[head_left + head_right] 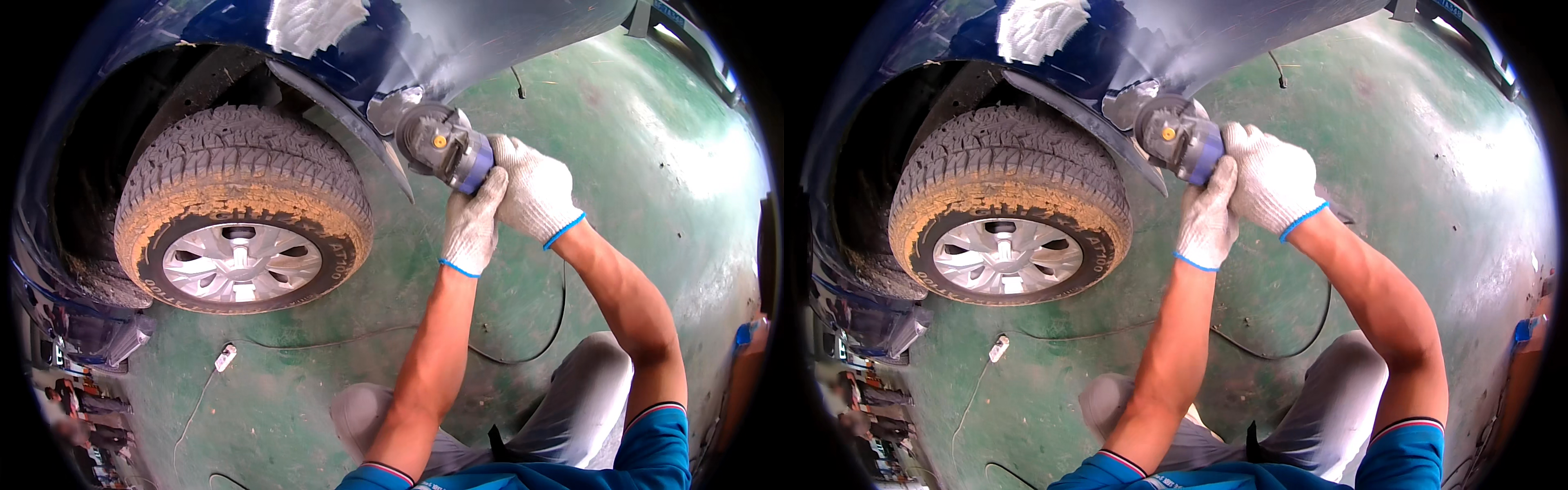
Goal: The person uses an angle grinder to smooth the rear quarter panel of a blue pickup truck. They repeatedly grind the surface and wipe away dust with a cloth to inspect the progress, focusing on the area above the rear wheel well.
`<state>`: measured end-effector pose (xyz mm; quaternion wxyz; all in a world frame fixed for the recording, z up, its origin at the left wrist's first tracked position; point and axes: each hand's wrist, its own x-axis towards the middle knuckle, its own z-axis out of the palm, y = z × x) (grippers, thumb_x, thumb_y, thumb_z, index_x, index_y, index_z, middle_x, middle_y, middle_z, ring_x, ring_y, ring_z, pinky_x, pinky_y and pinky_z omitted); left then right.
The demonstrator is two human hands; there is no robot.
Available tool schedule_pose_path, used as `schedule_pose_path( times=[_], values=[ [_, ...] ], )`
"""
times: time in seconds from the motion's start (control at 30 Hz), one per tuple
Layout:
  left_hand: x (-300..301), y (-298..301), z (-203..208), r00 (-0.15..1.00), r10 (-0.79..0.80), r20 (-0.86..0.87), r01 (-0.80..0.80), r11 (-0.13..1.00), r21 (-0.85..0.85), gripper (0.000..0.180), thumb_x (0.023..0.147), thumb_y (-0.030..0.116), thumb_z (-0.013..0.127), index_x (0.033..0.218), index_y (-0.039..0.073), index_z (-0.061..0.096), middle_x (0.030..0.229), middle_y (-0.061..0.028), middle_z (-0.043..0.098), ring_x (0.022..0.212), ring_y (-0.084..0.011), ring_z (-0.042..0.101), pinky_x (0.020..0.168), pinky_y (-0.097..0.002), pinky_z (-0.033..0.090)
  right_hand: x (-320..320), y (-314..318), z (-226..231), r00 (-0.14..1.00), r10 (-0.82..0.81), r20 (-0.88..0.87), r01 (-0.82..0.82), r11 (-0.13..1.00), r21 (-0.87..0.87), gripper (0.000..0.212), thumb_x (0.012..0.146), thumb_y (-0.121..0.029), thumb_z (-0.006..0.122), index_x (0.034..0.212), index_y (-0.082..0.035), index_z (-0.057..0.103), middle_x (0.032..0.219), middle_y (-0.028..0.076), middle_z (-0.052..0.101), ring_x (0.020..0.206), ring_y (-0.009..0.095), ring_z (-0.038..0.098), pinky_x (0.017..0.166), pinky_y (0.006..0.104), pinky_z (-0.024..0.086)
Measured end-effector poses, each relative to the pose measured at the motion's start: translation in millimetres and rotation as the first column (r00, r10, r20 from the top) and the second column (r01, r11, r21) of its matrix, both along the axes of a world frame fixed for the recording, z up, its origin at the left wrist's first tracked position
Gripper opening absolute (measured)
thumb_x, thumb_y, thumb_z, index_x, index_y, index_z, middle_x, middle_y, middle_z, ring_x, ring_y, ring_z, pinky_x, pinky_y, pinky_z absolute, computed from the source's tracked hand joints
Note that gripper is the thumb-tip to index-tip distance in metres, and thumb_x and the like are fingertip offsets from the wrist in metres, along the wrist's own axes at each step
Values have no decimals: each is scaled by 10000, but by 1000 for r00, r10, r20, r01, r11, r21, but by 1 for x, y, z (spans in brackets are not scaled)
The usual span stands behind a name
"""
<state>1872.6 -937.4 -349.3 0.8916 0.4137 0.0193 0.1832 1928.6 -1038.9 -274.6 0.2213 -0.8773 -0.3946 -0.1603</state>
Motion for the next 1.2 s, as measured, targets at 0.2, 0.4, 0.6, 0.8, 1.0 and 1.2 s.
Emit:
schedule_pose_path(
  times=[0.2,0.4,0.6,0.8,1.0,1.2],
  values=[
    [-9,-7,14,989,129,-78,-114,979,169,608,947,318,813,1389,-42,601,1350,-105,658,1202,-163,614,1050,-335,473,2,-1,-14,989,28,-143,-19,998,65,421,840,-277,717,1179,-61,592,1038,196,718,936,409,730,771,485,590],
    [-21,-2,20,964,235,-126,-172,909,380,555,980,264,768,1398,-46,574,1373,-108,621,1239,-179,581,1083,-345,443,10,7,-40,917,254,-309,-131,920,369,524,822,-285,758,1236,-22,575,952,266,719,924,461,711,790,494,564],
    [-23,3,14,931,320,-176,-200,849,489,463,976,299,767,1271,-36,643,1216,-73,674,1100,-145,615,947,-323,497,10,8,-44,799,409,-440,-169,856,488,653,766,-247,811,1323,-2,574,1045,288,727,1017,442,719,878,459,562],
    [-33,6,24,876,410,-253,-160,743,650,482,994,352,742,1250,-46,650,1141,-63,679,1046,-126,600,903,-307,496,8,8,-36,698,476,-535,-161,832,530,585,793,-235,781,1289,18,603,1080,282,733,1046,424,723,925,425,557],
    [-33,10,21,823,503,-263,-193,684,703,660,916,573,749,1116,-53,688,1086,-217,737,1005,-299,708,884,-445,531,10,10,-29,693,486,-532,-171,828,534,548,825,-283,757,1260,20,620,1091,282,732,1069,414,720,932,437,551],
    [-31,5,25,850,488,-198,-265,721,641,637,943,509,753,1182,-76,675,1110,-190,738,1048,-235,684,912,-399,528,12,12,-33,707,501,-499,-176,809,561,571,784,-262,790,1231,47,615,1050,291,734,1026,417,734,899,441,562]
  ],
)
